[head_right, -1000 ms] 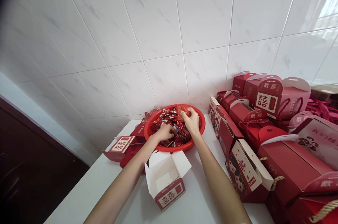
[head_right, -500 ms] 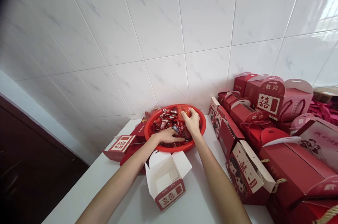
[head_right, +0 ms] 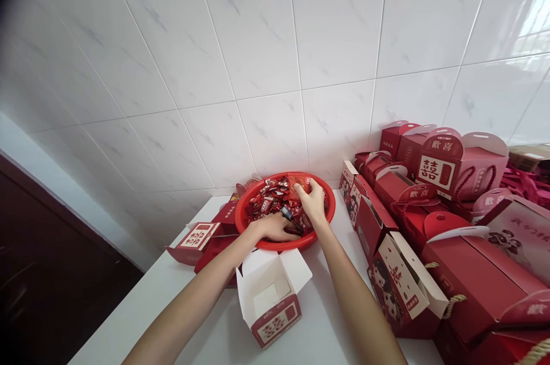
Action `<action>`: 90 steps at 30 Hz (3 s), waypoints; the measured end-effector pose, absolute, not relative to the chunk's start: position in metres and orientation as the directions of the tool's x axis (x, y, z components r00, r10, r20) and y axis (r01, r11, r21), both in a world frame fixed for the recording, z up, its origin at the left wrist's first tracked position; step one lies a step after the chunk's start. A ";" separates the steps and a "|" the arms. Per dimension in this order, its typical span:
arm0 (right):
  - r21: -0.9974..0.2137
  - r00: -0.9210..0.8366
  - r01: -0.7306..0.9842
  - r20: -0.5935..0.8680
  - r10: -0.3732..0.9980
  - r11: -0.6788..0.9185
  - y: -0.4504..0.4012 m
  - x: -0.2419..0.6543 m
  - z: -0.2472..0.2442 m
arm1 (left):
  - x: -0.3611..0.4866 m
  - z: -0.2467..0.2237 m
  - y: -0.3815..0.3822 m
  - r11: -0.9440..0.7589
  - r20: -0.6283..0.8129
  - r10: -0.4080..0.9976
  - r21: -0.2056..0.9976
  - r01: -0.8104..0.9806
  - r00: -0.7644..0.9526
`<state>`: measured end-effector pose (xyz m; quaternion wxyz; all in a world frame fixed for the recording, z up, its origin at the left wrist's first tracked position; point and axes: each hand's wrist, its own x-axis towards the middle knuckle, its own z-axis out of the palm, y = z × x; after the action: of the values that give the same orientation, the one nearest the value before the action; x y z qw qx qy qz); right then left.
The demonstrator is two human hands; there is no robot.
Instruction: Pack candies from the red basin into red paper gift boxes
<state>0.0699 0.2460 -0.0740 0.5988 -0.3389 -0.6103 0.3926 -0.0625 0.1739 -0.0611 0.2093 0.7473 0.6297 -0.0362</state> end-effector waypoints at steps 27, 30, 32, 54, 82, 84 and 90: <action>-0.898 -0.008 -0.092 0.434 0.901 0.431 0.240 0.075 -0.064 | -0.073 -0.054 0.175 -0.103 0.198 0.971 0.856 0.507 -0.137; -0.903 0.001 -0.090 0.422 0.907 0.420 0.240 0.075 -0.064 | -0.076 -0.055 0.175 -0.127 0.216 0.966 0.874 0.469 -0.142; -0.902 0.005 -0.086 0.425 0.905 0.424 0.240 0.075 -0.064 | -0.077 -0.056 0.176 -0.135 0.221 0.964 0.886 0.443 -0.148; -0.942 -0.301 -0.206 0.317 0.899 0.264 0.239 0.074 -0.066 | -0.081 -0.066 0.180 -0.243 0.355 0.896 0.894 0.376 -0.265; -0.782 -0.320 -0.607 0.078 0.944 -0.142 0.245 0.084 -0.054 | -0.080 -0.057 0.176 -0.369 0.369 0.858 0.927 0.072 -0.357; -0.789 -0.324 -0.597 0.070 0.943 -0.146 0.249 0.088 -0.057 | -0.079 -0.057 0.176 -0.376 0.389 0.847 0.920 0.108 -0.362; -0.857 -0.463 -0.483 0.078 0.883 -0.178 0.246 0.093 -0.061 | -0.078 -0.056 0.177 -0.394 0.404 0.838 0.913 0.105 -0.367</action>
<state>0.0933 0.2460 -0.0605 0.4660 -0.2268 -0.4404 0.7331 -0.0778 0.1767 -0.0564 0.2718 0.4928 0.4785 0.6740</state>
